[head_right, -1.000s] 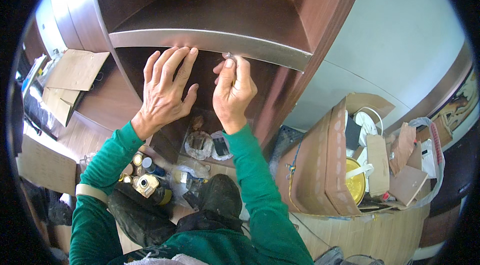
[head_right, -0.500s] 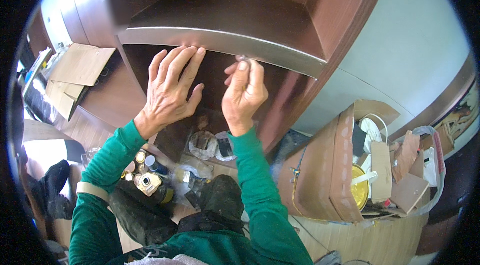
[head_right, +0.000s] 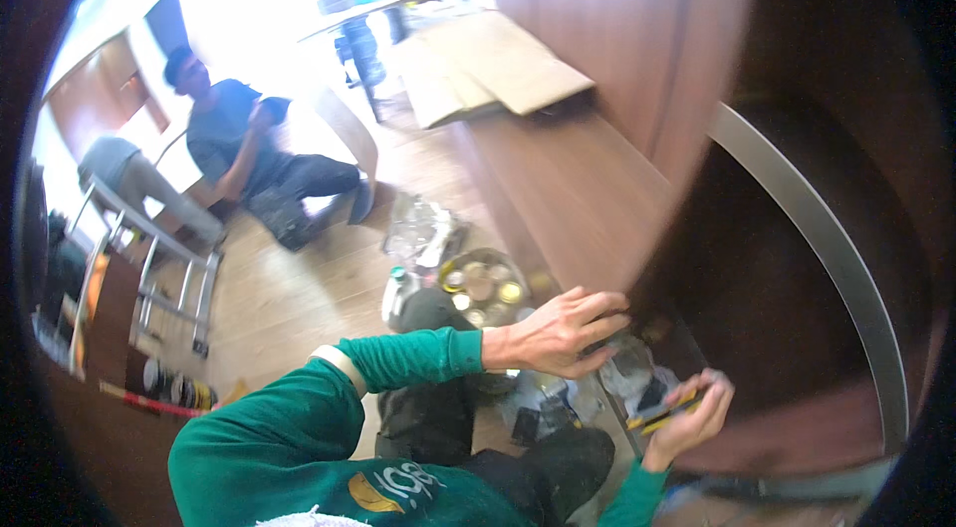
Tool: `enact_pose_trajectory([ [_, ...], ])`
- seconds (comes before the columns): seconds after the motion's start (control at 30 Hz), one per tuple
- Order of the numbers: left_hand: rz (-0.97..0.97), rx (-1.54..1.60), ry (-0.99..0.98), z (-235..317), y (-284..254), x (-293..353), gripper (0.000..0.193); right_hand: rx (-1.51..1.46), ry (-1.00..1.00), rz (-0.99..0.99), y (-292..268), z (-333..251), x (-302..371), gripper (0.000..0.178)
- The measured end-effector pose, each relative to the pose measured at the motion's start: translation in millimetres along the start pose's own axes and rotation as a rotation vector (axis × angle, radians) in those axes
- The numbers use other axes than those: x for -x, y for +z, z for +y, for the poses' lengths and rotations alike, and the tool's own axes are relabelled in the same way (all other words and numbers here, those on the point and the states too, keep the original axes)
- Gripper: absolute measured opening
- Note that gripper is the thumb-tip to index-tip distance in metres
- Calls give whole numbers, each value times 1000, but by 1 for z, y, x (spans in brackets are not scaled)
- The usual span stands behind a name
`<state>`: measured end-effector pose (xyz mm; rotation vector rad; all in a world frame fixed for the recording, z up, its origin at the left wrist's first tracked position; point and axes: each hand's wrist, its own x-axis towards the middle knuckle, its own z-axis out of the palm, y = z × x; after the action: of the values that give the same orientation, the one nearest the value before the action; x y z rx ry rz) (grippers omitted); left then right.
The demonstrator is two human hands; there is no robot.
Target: The person uses a utility knife to trim the edge of a wooden cabinet shelf. They repeatedly scrape and cut along the curved edge, occasionally pausing to adjust the blade or reposition their hands.
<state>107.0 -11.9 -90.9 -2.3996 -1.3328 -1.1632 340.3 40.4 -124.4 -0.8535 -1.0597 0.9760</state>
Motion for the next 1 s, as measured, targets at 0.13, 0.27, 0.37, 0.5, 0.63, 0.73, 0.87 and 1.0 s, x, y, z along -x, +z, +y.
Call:
enact_pose_trajectory([
  [0.13, -24, 59, -406, -58, -22, 114, 17, -139, 330, 15, 23, 44, 53, 33],
  [0.27, 84, -40, -689, -69, -45, 180, 16, -238, 530, -93, 71, 61, 96, 33],
  [0.37, 219, -134, -660, -68, -47, 192, 18, -241, 564, -231, 105, 65, 121, 33],
  [0.5, 47, -277, -711, -71, -55, 203, 20, -240, 701, -250, 147, 72, 163, 34],
  [0.63, 70, -237, -701, -72, -65, 210, 22, -286, 751, -335, 171, 78, 207, 36],
  [0.73, 33, -257, -737, -73, -68, 211, 23, -194, 751, -364, 177, 82, 226, 33],
  [0.87, 5, -255, -767, -72, -64, 209, 24, -231, 667, -379, 175, 84, 228, 28],
  [1.0, -24, -263, -778, -71, -64, 206, 26, -152, 611, -418, 167, 78, 232, 24],
])
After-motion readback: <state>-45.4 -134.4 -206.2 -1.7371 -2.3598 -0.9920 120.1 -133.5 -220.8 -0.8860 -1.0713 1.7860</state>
